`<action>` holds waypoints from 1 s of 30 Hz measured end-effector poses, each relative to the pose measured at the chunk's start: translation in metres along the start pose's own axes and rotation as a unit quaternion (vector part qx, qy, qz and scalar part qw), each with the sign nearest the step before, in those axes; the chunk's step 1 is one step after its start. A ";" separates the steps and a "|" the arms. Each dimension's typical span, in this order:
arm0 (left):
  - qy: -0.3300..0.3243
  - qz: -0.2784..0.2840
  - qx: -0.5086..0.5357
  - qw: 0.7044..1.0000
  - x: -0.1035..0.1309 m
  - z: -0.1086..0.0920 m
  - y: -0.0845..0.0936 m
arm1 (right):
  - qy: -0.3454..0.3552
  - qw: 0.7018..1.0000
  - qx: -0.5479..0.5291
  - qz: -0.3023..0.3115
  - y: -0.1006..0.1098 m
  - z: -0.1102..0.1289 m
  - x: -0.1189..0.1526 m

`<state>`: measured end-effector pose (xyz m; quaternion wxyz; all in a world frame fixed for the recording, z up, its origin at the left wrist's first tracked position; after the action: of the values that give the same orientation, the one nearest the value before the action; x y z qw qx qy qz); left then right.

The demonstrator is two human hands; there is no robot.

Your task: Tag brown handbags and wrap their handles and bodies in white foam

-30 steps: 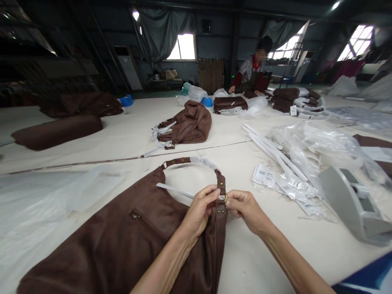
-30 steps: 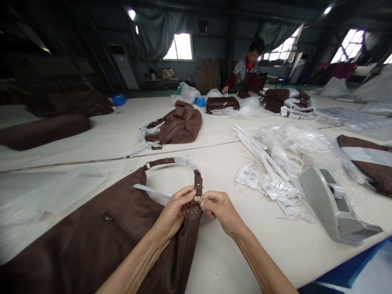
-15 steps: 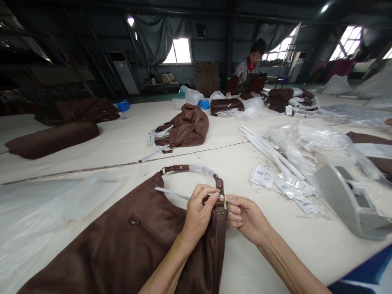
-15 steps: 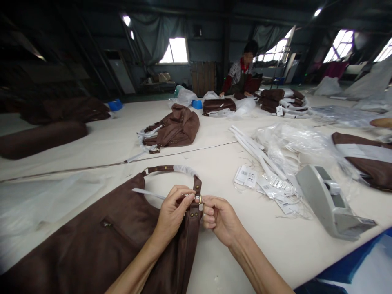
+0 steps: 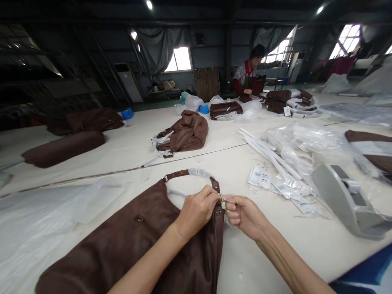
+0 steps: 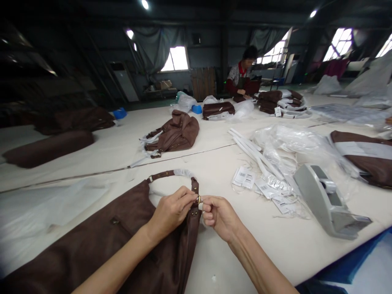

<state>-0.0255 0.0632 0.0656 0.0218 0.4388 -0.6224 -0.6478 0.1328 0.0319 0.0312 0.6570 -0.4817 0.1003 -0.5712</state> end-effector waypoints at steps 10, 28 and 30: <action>-0.066 0.029 -0.059 0.996 -0.001 0.007 0.004 | -0.013 0.998 0.066 0.003 -0.002 0.001 0.003; 0.356 -0.007 0.445 0.822 -0.023 0.007 0.003 | 0.091 0.909 0.407 0.010 -0.006 0.030 -0.002; 0.377 -0.023 0.474 0.795 -0.025 0.006 0.002 | 0.091 0.904 0.417 0.010 -0.007 0.034 -0.003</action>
<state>-0.0152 0.0821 0.0799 0.0288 0.6180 -0.7837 -0.0551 0.1505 0.0527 0.0528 0.7912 -0.1088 -0.0827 -0.5960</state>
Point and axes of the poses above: each hand's wrist, its own x-axis away from the middle knuckle, its own y-axis out of the back of the hand, z = x × y, the point moved 2 cm from there along -x, towards the middle knuckle, and after that the axes turned 4 degrees about -z, right-handed, at the moved point
